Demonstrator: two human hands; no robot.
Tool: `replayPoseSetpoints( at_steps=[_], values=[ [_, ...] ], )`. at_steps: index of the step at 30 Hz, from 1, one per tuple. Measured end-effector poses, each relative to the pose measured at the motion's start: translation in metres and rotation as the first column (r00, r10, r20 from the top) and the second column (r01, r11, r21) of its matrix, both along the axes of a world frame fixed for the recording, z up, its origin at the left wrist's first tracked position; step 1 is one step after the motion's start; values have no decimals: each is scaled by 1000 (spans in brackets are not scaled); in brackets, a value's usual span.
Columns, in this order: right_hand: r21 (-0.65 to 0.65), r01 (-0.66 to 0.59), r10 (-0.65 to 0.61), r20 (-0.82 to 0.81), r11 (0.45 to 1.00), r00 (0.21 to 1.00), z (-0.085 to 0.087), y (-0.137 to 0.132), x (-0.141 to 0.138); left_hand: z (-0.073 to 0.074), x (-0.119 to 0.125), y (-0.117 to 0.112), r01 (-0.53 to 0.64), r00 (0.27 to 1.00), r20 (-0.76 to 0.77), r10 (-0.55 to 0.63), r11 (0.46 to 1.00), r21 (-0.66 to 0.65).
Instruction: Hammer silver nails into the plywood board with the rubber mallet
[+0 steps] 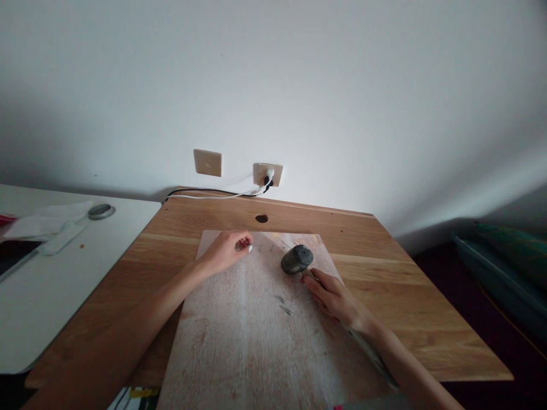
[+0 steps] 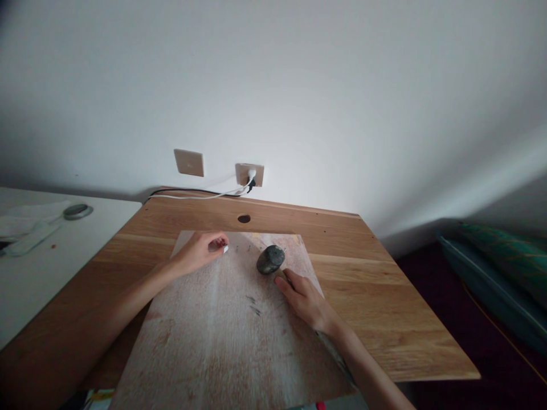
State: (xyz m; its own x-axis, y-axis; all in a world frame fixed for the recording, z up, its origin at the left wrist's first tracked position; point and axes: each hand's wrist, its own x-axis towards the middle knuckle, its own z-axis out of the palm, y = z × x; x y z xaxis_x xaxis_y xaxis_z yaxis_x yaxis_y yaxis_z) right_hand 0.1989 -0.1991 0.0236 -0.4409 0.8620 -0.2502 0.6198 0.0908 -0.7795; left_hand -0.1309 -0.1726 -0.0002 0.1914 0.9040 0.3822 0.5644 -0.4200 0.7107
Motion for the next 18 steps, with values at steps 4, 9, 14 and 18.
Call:
replayPoseSetpoints(
  at_steps=[4, 9, 14, 18],
  values=[
    [-11, -9, 9, -4, 1000, 1000, -1, 1, 1, -1, -1, -2, 19, 998, -59, -17, 999, 29],
    [-10, -16, 16, -4, 1000, 1000, 5, 0, -9, -4, 0, -3, 41, 980, -197, -16, 991, 125],
    [24, -39, 40, -10, 999, 999, 23, 11, -44, -5, 0, 0, 24, 989, -144, -12, 996, 83],
    [73, -68, 67, 21, 995, 998, 36, 27, -74, -4, 1, 1, 0, 1000, -8, 0, 999, -32]
  ],
)
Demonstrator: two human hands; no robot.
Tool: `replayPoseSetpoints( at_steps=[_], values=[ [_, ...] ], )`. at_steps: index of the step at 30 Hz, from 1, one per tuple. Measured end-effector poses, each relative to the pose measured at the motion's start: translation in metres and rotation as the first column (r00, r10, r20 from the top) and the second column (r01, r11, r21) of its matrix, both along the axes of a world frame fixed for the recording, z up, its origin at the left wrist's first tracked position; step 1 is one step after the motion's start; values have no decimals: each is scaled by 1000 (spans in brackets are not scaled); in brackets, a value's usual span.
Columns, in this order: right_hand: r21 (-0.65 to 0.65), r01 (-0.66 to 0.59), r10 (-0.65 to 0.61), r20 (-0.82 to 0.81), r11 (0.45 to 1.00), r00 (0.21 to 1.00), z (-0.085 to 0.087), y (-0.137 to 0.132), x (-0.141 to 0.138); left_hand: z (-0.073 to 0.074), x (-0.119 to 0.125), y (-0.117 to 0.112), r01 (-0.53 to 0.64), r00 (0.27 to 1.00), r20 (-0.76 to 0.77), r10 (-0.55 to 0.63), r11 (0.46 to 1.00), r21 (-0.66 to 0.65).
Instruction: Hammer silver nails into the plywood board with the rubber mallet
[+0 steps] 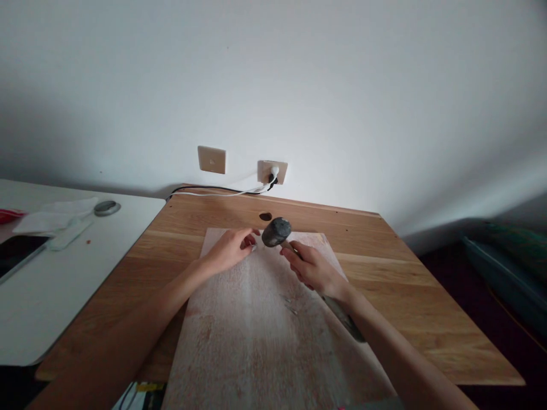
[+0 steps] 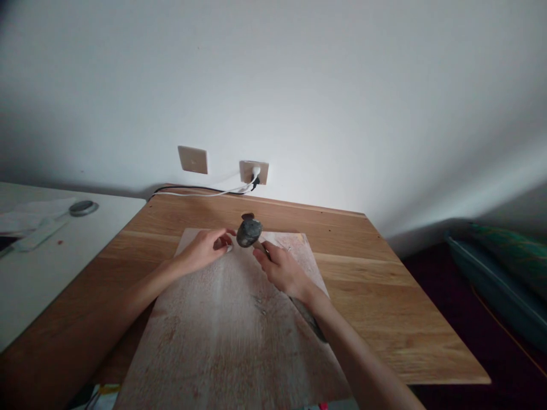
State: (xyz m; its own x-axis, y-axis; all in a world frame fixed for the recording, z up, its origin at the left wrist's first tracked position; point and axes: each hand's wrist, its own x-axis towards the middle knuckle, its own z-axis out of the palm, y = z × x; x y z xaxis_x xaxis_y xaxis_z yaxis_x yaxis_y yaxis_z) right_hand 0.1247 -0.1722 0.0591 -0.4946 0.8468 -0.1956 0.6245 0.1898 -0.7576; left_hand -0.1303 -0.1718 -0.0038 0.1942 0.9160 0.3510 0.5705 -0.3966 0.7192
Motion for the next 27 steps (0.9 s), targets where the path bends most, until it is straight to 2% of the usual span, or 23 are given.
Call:
replayPoseSetpoints(
  at_steps=[5, 14, 19, 27],
  values=[
    [81, -49, 42, 85, 996, 995, 4, 7, -21, 3, 0, -1, -23, 998, 58, 28, 997, -80],
    [248, -133, 80, 214, 959, 974, 4, 6, -24, 7, 1, -3, -35, 999, 26, 37, 998, -56],
    [265, -161, 100, 228, 951, 968, 7, 3, -25, 8, 1, -3, -58, 998, -32, 58, 998, -7],
    [257, -162, 109, 210, 953, 972, 8, 3, -26, 9, 1, -3, -60, 998, -12, 60, 997, -38]
  ],
)
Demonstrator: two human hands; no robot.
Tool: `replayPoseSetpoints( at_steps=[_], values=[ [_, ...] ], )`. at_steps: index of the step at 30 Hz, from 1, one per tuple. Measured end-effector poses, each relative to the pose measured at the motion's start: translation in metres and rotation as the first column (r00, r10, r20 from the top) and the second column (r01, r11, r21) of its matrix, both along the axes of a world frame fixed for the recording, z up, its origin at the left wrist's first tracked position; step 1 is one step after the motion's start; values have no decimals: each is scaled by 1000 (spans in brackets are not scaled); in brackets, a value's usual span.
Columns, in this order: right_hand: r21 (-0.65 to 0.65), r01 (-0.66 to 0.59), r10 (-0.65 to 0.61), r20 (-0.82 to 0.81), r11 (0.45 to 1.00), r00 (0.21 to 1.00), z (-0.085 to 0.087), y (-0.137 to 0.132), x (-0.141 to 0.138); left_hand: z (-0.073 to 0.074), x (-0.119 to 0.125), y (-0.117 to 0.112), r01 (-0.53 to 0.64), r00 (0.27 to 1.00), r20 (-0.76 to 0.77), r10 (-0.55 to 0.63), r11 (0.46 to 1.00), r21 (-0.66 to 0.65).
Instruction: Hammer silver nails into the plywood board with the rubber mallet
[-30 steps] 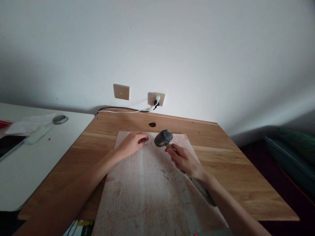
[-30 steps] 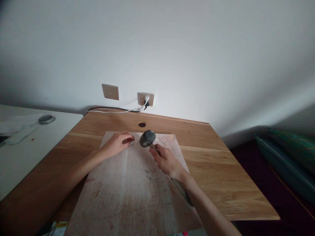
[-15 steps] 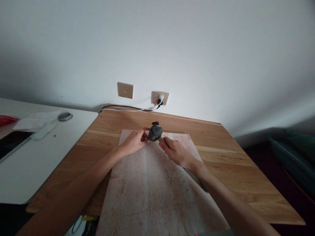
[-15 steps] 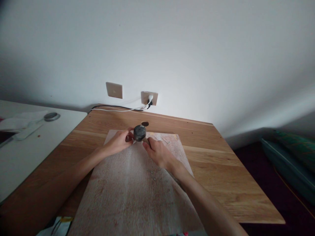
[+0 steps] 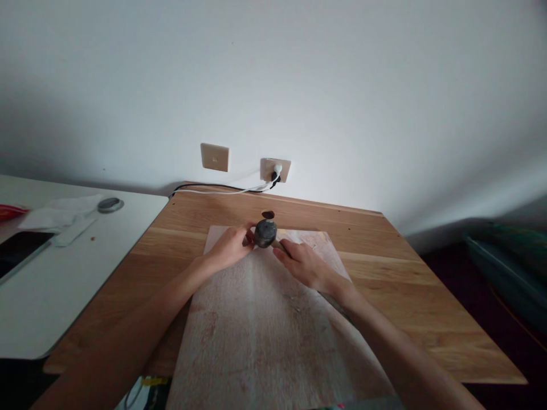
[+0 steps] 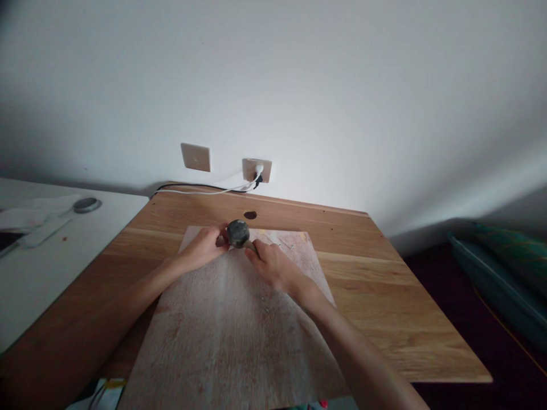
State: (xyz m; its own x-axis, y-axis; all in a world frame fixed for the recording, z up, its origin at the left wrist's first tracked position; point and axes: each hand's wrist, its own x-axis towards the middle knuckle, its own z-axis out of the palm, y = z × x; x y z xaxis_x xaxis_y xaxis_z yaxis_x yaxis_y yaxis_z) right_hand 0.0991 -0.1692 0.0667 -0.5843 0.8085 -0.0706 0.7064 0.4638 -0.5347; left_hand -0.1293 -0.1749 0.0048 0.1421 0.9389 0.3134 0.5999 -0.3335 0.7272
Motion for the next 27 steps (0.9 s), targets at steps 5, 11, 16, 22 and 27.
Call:
replayPoseSetpoints(
  at_steps=[5, 11, 16, 22, 27],
  values=[
    [-19, 30, -30, -30, 999, 999, 3, -11, 23, -6, -1, 0, 23, 1000, 2, -23, 1000, 8],
    [-97, 82, -87, -47, 992, 995, -17, -23, 79, -12, -6, 2, 58, 998, -11, -58, 998, 31],
    [-87, 128, -134, -71, 988, 988, -34, -24, 92, 11, 13, -20, 137, 977, -192, -92, 961, 238],
    [-115, 118, -130, -107, 986, 986, -35, -26, 90, 29, 71, -69, 634, 625, -711, -322, 741, 222],
    [-116, 112, -127, -124, 987, 984, -37, -26, 91, 26, 77, -78, 646, 621, -735, -271, 709, 284]
  ],
)
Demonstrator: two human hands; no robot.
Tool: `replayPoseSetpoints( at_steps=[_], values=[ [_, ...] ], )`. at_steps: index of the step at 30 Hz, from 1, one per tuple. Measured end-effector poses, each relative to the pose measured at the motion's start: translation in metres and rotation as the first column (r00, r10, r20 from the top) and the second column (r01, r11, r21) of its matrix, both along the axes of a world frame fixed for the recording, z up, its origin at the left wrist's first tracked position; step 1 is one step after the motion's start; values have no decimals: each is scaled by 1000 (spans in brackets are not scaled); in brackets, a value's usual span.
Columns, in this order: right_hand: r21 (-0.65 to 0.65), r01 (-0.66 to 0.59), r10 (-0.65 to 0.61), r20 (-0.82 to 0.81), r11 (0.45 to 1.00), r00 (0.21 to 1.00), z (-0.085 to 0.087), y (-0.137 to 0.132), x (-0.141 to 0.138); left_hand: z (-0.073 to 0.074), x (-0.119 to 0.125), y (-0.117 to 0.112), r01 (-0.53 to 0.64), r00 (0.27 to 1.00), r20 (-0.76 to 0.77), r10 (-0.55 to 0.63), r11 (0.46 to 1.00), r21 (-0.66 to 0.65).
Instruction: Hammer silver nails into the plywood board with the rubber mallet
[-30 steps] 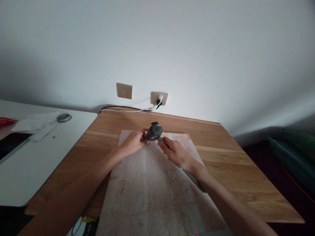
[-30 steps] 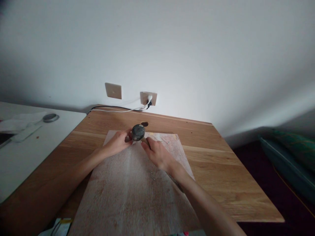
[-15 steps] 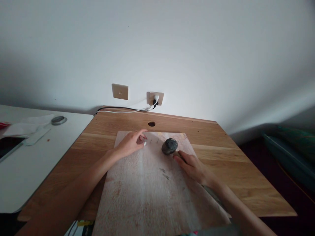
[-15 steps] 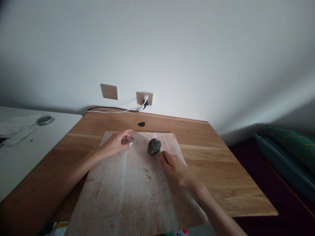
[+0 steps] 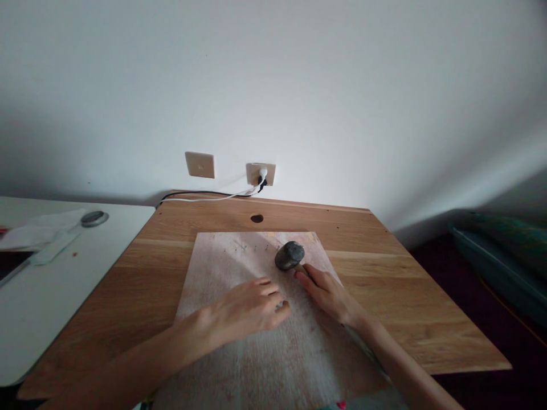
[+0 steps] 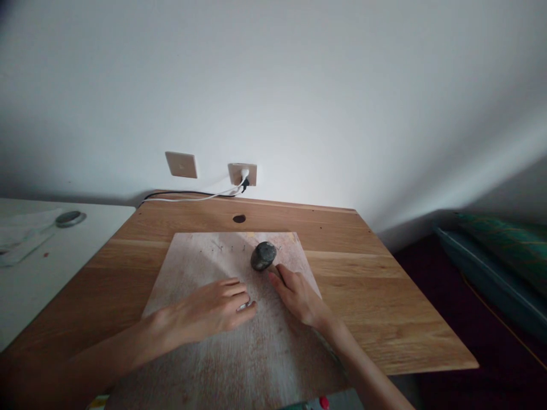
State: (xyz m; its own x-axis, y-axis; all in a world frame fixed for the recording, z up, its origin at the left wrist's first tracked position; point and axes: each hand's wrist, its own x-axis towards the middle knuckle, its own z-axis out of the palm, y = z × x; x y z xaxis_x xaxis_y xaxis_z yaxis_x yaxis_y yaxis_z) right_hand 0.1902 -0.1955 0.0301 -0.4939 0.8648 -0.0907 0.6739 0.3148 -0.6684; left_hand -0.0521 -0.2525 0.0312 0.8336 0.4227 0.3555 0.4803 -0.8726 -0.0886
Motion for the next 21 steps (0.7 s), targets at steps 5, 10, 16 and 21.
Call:
replayPoseSetpoints(
  at_steps=[5, 10, 16, 21],
  values=[
    [-10, 19, -19, 6, 1000, 1000, -1, 2, 1, -14, -52, 34, -146, 931, 281, 234, 942, -301],
    [-63, 38, -38, 4, 997, 999, -2, 2, 1, -37, -101, 68, -267, 612, 527, 590, 781, -564],
    [-107, 48, -47, 15, 993, 999, -1, 2, 0, -38, -99, 70, -299, 610, 504, 612, 766, -569],
    [-89, 43, -41, 18, 995, 999, 1, 0, 0, -32, -95, 67, -349, 633, 480, 607, 777, -524]
  ],
)
